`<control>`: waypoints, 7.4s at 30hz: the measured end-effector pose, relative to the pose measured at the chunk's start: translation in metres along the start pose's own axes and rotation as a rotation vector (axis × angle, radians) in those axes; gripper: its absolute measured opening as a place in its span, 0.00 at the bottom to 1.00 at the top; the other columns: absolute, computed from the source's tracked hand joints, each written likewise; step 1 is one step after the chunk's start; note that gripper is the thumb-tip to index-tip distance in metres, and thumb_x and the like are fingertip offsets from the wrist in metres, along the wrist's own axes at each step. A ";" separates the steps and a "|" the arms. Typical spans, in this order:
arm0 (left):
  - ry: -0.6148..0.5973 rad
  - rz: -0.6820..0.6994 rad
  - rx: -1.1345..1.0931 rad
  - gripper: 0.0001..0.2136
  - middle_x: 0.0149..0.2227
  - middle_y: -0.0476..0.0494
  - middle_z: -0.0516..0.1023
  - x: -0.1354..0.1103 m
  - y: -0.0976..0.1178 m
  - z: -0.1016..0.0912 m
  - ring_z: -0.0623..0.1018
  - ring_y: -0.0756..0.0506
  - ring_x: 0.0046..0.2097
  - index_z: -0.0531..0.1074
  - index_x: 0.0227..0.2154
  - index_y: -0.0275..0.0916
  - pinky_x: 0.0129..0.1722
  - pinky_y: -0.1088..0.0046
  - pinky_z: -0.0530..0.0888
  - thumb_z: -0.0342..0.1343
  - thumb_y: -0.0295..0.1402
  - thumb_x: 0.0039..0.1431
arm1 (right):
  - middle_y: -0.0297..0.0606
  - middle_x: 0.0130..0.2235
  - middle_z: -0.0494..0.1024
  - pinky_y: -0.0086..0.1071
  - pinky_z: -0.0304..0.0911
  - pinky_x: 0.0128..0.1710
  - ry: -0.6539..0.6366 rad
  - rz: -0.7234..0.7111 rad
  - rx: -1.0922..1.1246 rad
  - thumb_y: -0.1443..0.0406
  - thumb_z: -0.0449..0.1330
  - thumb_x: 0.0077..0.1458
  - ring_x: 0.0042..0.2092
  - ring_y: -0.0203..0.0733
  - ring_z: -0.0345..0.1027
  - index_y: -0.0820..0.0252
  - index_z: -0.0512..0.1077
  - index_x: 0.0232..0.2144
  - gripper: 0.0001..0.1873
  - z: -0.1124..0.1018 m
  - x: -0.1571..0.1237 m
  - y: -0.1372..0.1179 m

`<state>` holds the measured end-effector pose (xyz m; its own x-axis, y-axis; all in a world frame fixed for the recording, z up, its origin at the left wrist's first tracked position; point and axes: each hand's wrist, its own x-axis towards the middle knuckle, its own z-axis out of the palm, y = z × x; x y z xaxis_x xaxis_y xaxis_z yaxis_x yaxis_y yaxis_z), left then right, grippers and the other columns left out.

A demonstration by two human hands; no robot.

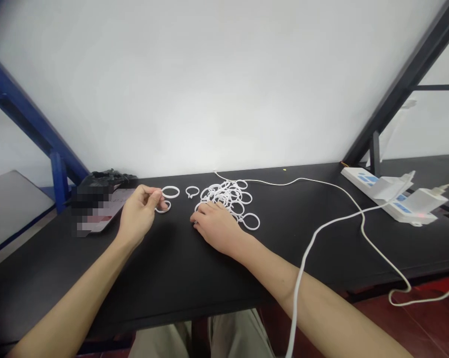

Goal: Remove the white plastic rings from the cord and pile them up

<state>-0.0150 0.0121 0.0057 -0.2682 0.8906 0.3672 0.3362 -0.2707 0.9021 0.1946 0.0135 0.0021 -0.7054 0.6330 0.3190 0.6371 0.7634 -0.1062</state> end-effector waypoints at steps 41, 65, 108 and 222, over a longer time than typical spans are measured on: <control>-0.289 0.271 0.524 0.08 0.42 0.45 0.76 -0.012 0.013 0.003 0.74 0.44 0.42 0.70 0.40 0.42 0.42 0.66 0.70 0.49 0.34 0.61 | 0.38 0.36 0.75 0.31 0.63 0.40 0.398 0.057 0.305 0.63 0.59 0.61 0.38 0.38 0.68 0.59 0.74 0.36 0.07 -0.009 0.000 0.003; -0.576 0.318 0.299 0.06 0.35 0.52 0.74 -0.027 0.021 0.018 0.73 0.50 0.33 0.71 0.36 0.43 0.33 0.73 0.70 0.59 0.32 0.56 | 0.31 0.28 0.77 0.28 0.67 0.34 0.405 0.338 0.771 0.63 0.59 0.59 0.31 0.34 0.71 0.56 0.73 0.34 0.05 -0.011 0.003 -0.006; -0.317 -0.355 -0.272 0.05 0.17 0.55 0.61 -0.015 0.022 0.009 0.61 0.53 0.20 0.68 0.28 0.39 0.18 0.79 0.58 0.48 0.29 0.49 | 0.32 0.29 0.75 0.30 0.65 0.32 0.343 0.388 0.870 0.64 0.60 0.55 0.29 0.34 0.67 0.58 0.73 0.27 0.05 -0.019 0.004 0.001; -0.183 0.141 1.008 0.26 0.64 0.29 0.62 0.003 -0.022 -0.002 0.58 0.33 0.66 0.61 0.61 0.27 0.64 0.52 0.54 0.41 0.38 0.64 | 0.34 0.31 0.79 0.30 0.66 0.36 0.366 0.415 0.793 0.65 0.58 0.58 0.33 0.35 0.73 0.58 0.74 0.34 0.05 -0.021 0.002 0.005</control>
<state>-0.0245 0.0195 -0.0124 -0.0550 0.9393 0.3387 0.9768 -0.0198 0.2134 0.2024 0.0158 0.0225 -0.2453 0.8950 0.3726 0.3238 0.4379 -0.8387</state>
